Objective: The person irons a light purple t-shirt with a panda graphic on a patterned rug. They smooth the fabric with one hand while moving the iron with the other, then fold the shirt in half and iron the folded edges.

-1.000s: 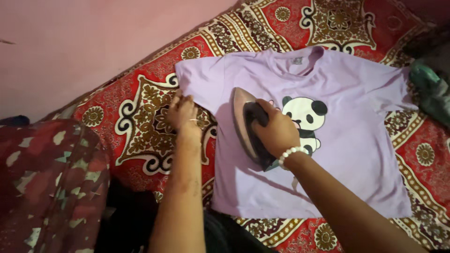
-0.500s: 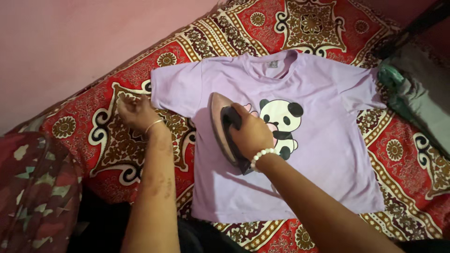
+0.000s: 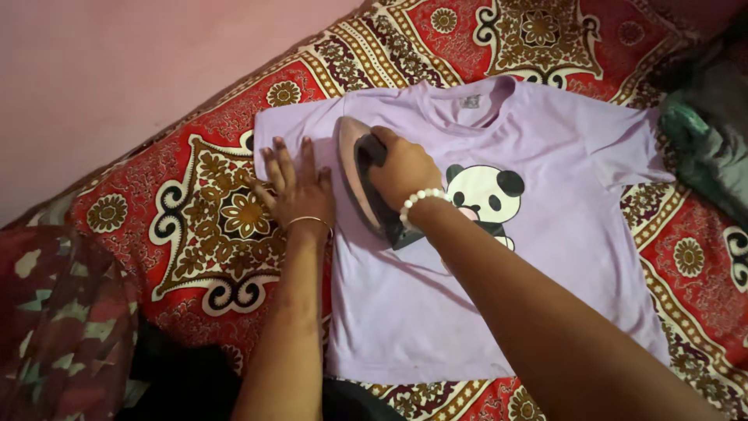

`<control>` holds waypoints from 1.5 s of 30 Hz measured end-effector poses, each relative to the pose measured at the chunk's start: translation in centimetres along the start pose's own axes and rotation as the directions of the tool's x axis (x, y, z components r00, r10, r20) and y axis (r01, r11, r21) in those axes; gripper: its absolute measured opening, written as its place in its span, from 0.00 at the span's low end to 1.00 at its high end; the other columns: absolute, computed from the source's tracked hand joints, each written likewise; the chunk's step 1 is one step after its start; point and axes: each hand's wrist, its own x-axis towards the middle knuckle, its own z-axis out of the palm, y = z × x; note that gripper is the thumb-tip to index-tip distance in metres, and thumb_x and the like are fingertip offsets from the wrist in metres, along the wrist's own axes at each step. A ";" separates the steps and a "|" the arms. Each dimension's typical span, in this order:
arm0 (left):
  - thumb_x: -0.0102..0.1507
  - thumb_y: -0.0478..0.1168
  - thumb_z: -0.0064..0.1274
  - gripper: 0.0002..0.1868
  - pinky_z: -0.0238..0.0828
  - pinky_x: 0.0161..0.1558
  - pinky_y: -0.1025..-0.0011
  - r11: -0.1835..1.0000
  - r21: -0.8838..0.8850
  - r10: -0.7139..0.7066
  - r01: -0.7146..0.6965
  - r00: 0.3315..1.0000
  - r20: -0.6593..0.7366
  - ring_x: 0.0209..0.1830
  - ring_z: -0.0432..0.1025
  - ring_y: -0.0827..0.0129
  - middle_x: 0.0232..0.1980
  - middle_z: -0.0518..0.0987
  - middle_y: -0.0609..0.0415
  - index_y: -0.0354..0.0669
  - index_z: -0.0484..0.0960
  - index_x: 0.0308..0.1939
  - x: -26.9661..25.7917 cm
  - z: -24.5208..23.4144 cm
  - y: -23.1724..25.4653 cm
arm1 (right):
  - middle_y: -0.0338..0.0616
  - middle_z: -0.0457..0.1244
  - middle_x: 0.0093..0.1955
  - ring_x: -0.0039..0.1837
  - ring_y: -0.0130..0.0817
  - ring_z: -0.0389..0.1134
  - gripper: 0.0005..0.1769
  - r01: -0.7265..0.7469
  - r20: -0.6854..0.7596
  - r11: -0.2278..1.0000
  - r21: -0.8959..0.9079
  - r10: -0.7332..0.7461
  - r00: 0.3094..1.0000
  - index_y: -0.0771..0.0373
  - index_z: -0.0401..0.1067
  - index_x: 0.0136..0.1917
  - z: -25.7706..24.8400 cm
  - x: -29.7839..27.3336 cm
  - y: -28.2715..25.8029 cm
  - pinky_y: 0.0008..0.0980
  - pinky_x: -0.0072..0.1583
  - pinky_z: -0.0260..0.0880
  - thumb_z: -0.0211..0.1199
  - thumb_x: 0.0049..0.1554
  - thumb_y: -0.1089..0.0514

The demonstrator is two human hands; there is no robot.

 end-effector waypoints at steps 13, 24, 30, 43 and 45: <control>0.68 0.42 0.51 0.30 0.45 0.78 0.46 0.997 -0.067 0.011 -0.035 0.947 -0.322 0.83 0.49 0.50 0.83 0.55 0.46 0.46 0.66 0.75 0.7 1.9 -2.4 | 0.56 0.71 0.47 0.47 0.52 0.74 0.32 0.276 0.318 0.959 0.061 -0.281 0.906 0.45 0.69 0.69 -2.7 -6.9 0.6 0.47 0.52 0.74 0.64 0.50 0.51; 0.60 0.44 0.61 0.35 0.50 0.74 0.51 0.979 -0.195 0.007 -0.054 0.973 -0.232 0.76 0.55 0.41 0.78 0.59 0.37 0.41 0.71 0.70 2.5 2.2 -4.0 | 0.48 0.73 0.52 0.46 0.47 0.77 0.33 0.387 0.558 0.900 0.202 -0.431 0.709 0.40 0.68 0.71 -5.1 -15.4 1.5 0.42 0.49 0.75 0.65 0.52 0.51; 0.58 0.47 0.63 0.37 0.50 0.72 0.49 0.974 -0.222 -0.005 -0.048 0.973 -0.231 0.75 0.55 0.41 0.75 0.61 0.35 0.42 0.71 0.69 2.1 2.8 -4.2 | 0.49 0.74 0.49 0.46 0.45 0.76 0.37 0.283 0.589 0.943 0.178 -0.332 0.736 0.38 0.68 0.72 -4.8 -19.4 1.6 0.39 0.50 0.76 0.66 0.49 0.55; 0.71 0.52 0.37 0.27 0.30 0.75 0.38 0.999 0.019 -0.039 0.046 0.957 -0.288 0.80 0.49 0.56 0.79 0.58 0.51 0.60 0.63 0.75 1.3 -1.1 -2.6 | 0.47 0.71 0.39 0.29 0.32 0.66 0.37 -0.154 0.097 0.778 0.609 0.119 0.988 0.56 0.70 0.70 -3.2 -3.0 -3.3 0.35 0.33 0.68 0.68 0.46 0.62; 0.66 0.50 0.36 0.31 0.28 0.74 0.37 0.986 0.118 -0.107 0.118 0.989 -0.101 0.82 0.45 0.58 0.81 0.53 0.54 0.67 0.61 0.76 0.6 -1.2 -2.5 | 0.49 0.72 0.42 0.34 0.39 0.72 0.36 -0.110 0.113 0.874 0.473 0.064 0.992 0.53 0.71 0.68 -0.7 -1.2 -3.1 0.40 0.38 0.74 0.68 0.45 0.60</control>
